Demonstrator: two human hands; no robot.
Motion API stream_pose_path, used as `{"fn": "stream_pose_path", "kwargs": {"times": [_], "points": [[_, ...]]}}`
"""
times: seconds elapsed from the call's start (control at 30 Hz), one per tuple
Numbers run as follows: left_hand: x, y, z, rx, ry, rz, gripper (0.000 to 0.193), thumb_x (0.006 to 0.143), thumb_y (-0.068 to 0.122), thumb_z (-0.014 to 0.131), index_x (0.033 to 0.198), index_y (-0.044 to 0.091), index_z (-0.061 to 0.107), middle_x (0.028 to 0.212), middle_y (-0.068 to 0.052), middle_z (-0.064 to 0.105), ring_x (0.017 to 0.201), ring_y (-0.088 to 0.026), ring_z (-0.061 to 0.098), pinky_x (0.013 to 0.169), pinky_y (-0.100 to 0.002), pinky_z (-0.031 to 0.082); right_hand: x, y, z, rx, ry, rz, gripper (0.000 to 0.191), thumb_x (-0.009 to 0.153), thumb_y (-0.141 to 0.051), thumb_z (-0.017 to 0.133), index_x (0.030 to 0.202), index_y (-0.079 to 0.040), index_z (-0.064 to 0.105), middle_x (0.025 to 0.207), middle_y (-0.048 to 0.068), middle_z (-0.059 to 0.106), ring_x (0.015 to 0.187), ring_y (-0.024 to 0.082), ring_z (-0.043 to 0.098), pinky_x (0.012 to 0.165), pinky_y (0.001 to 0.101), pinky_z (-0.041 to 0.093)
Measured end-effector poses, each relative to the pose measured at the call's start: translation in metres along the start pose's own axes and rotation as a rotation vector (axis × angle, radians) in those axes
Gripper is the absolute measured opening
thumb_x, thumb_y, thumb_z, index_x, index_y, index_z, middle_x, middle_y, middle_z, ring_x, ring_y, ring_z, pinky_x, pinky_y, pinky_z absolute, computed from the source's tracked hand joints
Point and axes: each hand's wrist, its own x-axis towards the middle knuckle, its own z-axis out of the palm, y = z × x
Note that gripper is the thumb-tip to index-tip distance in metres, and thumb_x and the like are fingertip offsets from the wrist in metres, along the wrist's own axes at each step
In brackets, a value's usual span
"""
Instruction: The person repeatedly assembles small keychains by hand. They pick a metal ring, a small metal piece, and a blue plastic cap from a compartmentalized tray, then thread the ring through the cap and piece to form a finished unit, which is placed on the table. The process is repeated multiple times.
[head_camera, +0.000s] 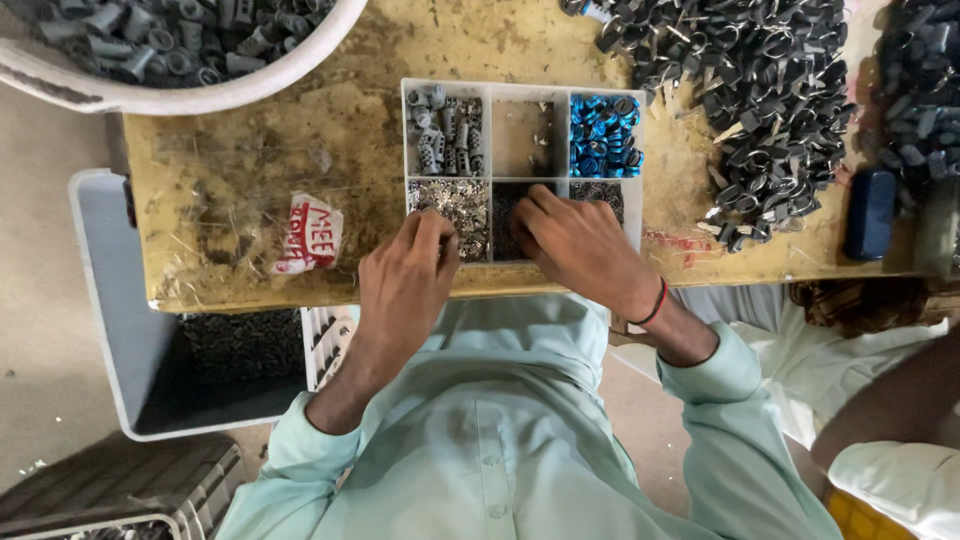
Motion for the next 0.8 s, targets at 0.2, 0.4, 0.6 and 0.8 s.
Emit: {"fn": "stream_pose_path", "kwargs": {"times": [0.2, 0.4, 0.6, 0.8], "points": [[-0.004, -0.001, 0.002, -0.104, 0.130, 0.083, 0.017, 0.094, 0.000, 0.073, 0.109, 0.007, 0.071, 0.105, -0.009, 0.075, 0.087, -0.021, 0.075, 0.073, -0.033, 0.061, 0.003, -0.008, -0.009, 0.007, -0.015, 0.014, 0.013, 0.091, -0.012, 0.069, 0.097, -0.002, 0.063, 0.099, 0.016, 0.061, 0.073, 0.038, 0.065, 0.060, 0.0501, 0.049], [0.001, 0.002, 0.009, -0.606, 0.017, -0.032, 0.014, 0.092, 0.000, 0.076, 0.105, 0.004, 0.075, 0.098, -0.007, 0.078, 0.079, -0.013, 0.075, 0.067, -0.026, 0.061, -0.007, 0.004, 0.000, 0.409, 0.231, -0.025, 0.014, 0.090, -0.010, 0.079, 0.100, -0.007, 0.070, 0.092, 0.009, 0.066, 0.076, 0.025, 0.066, 0.065, 0.0373, 0.052], [0.005, 0.010, 0.030, -1.078, -0.046, -0.177, 0.017, 0.096, -0.001, 0.070, 0.113, -0.002, 0.070, 0.098, -0.009, 0.075, 0.084, -0.012, 0.076, 0.068, -0.023, 0.065, -0.024, 0.021, 0.009, 1.022, 0.129, 0.243, 0.009, 0.099, -0.008, 0.074, 0.102, 0.000, 0.069, 0.085, 0.002, 0.061, 0.070, 0.009, 0.055, 0.059, 0.0253, 0.044], [0.006, 0.021, 0.045, -1.045, 0.007, -0.026, 0.015, 0.100, -0.003, 0.072, 0.115, -0.004, 0.072, 0.105, -0.013, 0.077, 0.093, -0.016, 0.076, 0.080, -0.028, 0.064, -0.040, 0.011, 0.019, 1.525, 0.082, 0.298, 0.018, 0.105, -0.017, 0.065, 0.105, 0.000, 0.065, 0.089, 0.000, 0.061, 0.066, 0.005, 0.055, 0.056, 0.0212, 0.043]]}}
